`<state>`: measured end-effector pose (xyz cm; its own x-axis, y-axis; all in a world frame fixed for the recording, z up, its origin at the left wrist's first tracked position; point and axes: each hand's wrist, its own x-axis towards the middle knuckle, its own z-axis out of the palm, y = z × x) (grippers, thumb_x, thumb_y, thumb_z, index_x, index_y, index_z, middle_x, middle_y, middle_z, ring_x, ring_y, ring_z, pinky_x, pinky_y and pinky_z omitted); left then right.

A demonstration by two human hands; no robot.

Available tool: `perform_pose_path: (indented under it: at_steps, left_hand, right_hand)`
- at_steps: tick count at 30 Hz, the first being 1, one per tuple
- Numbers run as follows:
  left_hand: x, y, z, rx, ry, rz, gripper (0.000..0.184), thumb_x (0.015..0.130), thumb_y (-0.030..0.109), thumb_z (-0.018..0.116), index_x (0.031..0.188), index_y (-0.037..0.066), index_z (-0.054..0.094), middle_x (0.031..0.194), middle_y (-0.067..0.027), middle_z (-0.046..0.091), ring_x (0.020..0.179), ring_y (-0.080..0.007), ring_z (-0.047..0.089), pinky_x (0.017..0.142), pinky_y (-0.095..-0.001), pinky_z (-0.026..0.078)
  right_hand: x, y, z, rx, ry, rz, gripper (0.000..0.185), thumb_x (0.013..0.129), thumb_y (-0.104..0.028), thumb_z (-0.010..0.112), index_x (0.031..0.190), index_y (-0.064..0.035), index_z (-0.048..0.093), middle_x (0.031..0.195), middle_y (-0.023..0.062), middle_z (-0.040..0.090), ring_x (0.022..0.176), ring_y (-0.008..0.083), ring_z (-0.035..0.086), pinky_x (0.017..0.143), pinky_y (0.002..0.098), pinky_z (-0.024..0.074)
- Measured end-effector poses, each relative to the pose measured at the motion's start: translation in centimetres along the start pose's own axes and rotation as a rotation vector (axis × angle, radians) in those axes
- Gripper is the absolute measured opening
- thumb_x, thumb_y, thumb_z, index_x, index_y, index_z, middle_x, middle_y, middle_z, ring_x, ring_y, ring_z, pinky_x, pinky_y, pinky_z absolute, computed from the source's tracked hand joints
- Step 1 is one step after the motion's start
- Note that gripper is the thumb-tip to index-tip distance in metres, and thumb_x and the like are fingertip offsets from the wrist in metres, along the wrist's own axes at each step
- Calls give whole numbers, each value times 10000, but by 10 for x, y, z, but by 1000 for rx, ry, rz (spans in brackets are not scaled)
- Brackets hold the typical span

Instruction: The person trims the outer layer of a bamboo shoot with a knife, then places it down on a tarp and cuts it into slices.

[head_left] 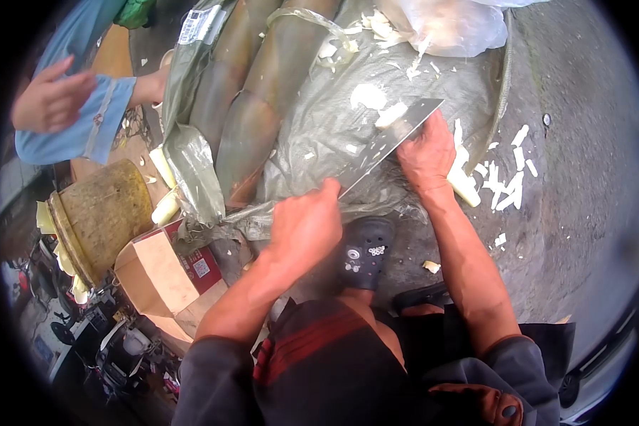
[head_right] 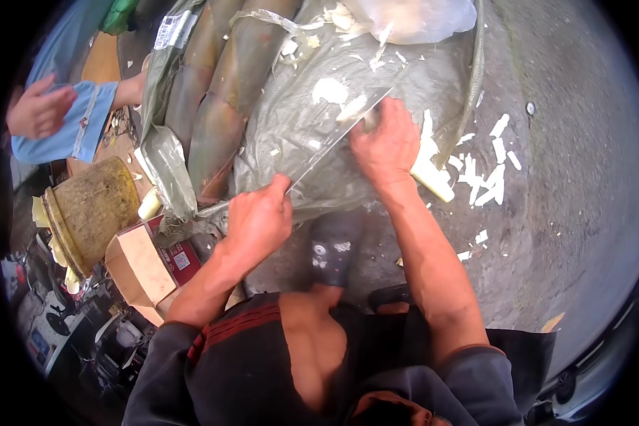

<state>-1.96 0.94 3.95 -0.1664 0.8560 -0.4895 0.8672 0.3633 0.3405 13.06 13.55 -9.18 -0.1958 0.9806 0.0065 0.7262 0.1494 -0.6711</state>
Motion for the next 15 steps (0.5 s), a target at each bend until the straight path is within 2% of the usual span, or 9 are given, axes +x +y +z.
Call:
perform_pose_path:
  at_steps: [3,6,12,15]
  left_hand:
    - [14,9,4,9,-50,-44,92,854,60,580,926,19,541,675,-243,646,649,-468,638,613,-565,490]
    - [41,10,22,-16,-6,-33,103,854,66,575,940,16,554,651,-255,638,643,-475,637,623,-575,495]
    - [83,6,33,18,-4,-11,145,857,85,571,979,5,569,706,-270,652,704,-477,647,679,-586,499]
    - [81,1,28,-62,85,15,144,862,95,570,983,16,569,721,-273,654,730,-475,649,688,-584,494]
  right_hand:
    - [1,2,-1,44,-35,18,347,712,-259,743,962,-65,602,920,114,603,861,348,598,745,455,442]
    - [-1,0,-1,-43,-19,-14,358,703,-265,737,972,-64,612,934,112,613,868,348,599,758,454,441]
    - [-2,-1,0,11,18,-11,368,702,-282,722,990,-73,630,933,116,622,882,341,606,772,453,443]
    - [-2,-1,0,12,25,-3,356,711,-286,715,991,-80,636,942,111,628,895,337,609,777,453,445]
